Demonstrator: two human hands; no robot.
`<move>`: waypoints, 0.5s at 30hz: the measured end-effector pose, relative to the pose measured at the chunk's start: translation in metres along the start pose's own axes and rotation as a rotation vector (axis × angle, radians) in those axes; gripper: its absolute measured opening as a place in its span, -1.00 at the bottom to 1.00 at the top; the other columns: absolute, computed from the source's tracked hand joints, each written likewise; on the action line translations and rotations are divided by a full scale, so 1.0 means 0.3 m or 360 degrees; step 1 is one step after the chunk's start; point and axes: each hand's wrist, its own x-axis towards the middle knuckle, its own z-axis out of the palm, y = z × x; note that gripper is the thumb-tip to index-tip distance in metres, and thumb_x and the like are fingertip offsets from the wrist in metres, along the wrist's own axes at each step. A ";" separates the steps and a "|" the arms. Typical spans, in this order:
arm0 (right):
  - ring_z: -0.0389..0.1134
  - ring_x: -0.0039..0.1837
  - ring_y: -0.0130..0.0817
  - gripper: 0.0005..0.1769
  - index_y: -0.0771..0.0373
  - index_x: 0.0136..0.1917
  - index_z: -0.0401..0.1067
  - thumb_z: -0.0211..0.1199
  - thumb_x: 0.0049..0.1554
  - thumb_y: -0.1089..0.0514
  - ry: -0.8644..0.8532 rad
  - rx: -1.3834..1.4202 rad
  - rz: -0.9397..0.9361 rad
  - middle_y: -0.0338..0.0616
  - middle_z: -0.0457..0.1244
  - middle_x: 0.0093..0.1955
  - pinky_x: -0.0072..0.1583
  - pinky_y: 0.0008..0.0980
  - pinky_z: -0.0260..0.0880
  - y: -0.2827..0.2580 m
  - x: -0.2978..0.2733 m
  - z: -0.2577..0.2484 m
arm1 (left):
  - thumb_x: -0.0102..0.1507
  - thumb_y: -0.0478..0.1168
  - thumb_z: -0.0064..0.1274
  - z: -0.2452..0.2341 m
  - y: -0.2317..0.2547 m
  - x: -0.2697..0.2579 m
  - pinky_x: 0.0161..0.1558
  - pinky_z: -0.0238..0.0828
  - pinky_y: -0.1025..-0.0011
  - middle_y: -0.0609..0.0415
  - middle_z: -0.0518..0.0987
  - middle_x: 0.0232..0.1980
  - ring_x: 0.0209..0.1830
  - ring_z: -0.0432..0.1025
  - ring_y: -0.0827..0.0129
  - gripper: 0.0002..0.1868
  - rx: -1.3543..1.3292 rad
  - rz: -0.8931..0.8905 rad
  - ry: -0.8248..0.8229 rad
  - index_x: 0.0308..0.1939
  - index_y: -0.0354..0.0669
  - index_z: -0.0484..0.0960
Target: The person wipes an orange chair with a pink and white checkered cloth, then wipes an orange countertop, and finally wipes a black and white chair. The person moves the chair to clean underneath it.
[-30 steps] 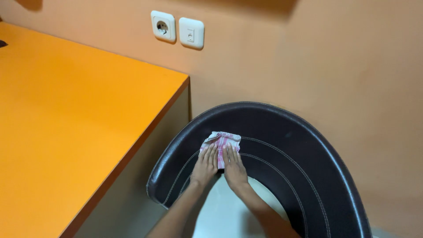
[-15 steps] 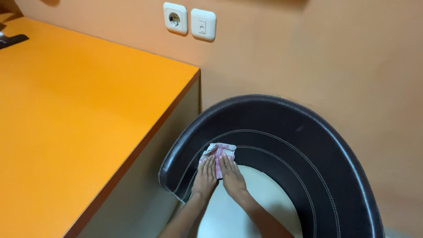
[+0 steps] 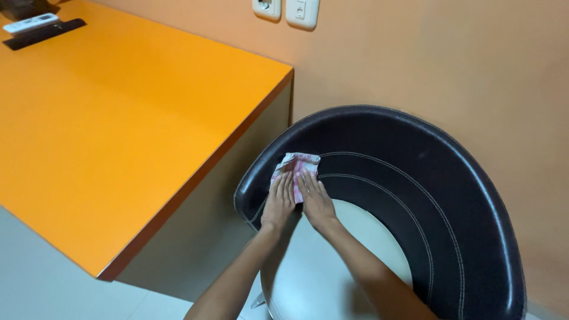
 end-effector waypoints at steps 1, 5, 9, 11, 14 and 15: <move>-0.27 0.72 -0.11 -0.01 0.16 0.68 -0.18 0.12 0.06 0.39 -0.0003 0.0001 -0.0005 -0.01 -0.27 0.72 0.60 -0.10 -0.19 -0.010 -0.009 0.006 | 0.40 -0.11 -0.20 -0.009 0.002 -0.020 0.54 -0.38 -0.01 -0.22 -0.02 0.66 0.65 -0.14 0.01 -0.27 -0.0001 -0.0003 -0.0005 0.57 -0.43 0.02; -0.27 0.70 -0.11 -0.02 0.20 0.66 -0.21 0.11 0.06 0.37 -0.0158 0.0179 -0.0056 0.02 -0.29 0.72 0.59 -0.13 -0.18 -0.053 -0.060 0.055 | 0.40 -0.04 -0.28 -0.007 0.040 -0.107 0.55 -0.49 0.01 -0.17 -0.09 0.68 0.67 -0.24 0.02 -0.24 -0.0021 0.0063 -0.0232 0.59 -0.41 -0.04; -0.27 0.71 -0.09 -0.10 0.24 0.66 -0.20 0.01 0.11 0.38 -0.0199 0.0163 -0.0144 0.05 -0.30 0.73 0.58 -0.12 -0.16 -0.059 -0.087 0.183 | 0.42 -0.04 -0.32 0.004 0.074 -0.190 0.54 -0.55 0.01 -0.18 -0.12 0.69 0.68 -0.28 0.01 -0.25 0.0042 0.0112 -0.0307 0.60 -0.40 -0.04; -0.27 0.71 -0.09 -0.09 0.24 0.67 -0.20 -0.01 0.10 0.40 -0.0207 0.0146 -0.0150 0.04 -0.30 0.73 0.59 -0.14 -0.16 -0.082 -0.102 0.175 | 0.41 -0.04 -0.32 0.001 0.071 -0.212 0.54 -0.55 0.01 -0.16 -0.13 0.69 0.68 -0.29 0.02 -0.26 0.0033 0.0078 -0.0321 0.59 -0.39 -0.05; -0.26 0.71 -0.10 -0.09 0.25 0.67 -0.21 -0.02 0.10 0.41 -0.0136 0.0098 -0.0180 0.03 -0.30 0.73 0.59 -0.15 -0.17 -0.082 -0.090 0.159 | 0.41 -0.04 -0.32 -0.002 0.058 -0.207 0.54 -0.53 0.02 -0.13 -0.12 0.69 0.68 -0.29 0.04 -0.26 0.0017 0.0005 -0.0286 0.59 -0.36 -0.03; -0.26 0.71 -0.10 -0.09 0.27 0.67 -0.21 -0.02 0.10 0.41 -0.0077 0.0076 -0.0211 0.02 -0.29 0.73 0.58 -0.14 -0.18 -0.079 -0.091 0.160 | 0.41 -0.04 -0.33 0.000 0.059 -0.207 0.54 -0.52 0.02 -0.12 -0.11 0.69 0.68 -0.28 0.05 -0.27 -0.0002 -0.0030 -0.0258 0.59 -0.35 -0.02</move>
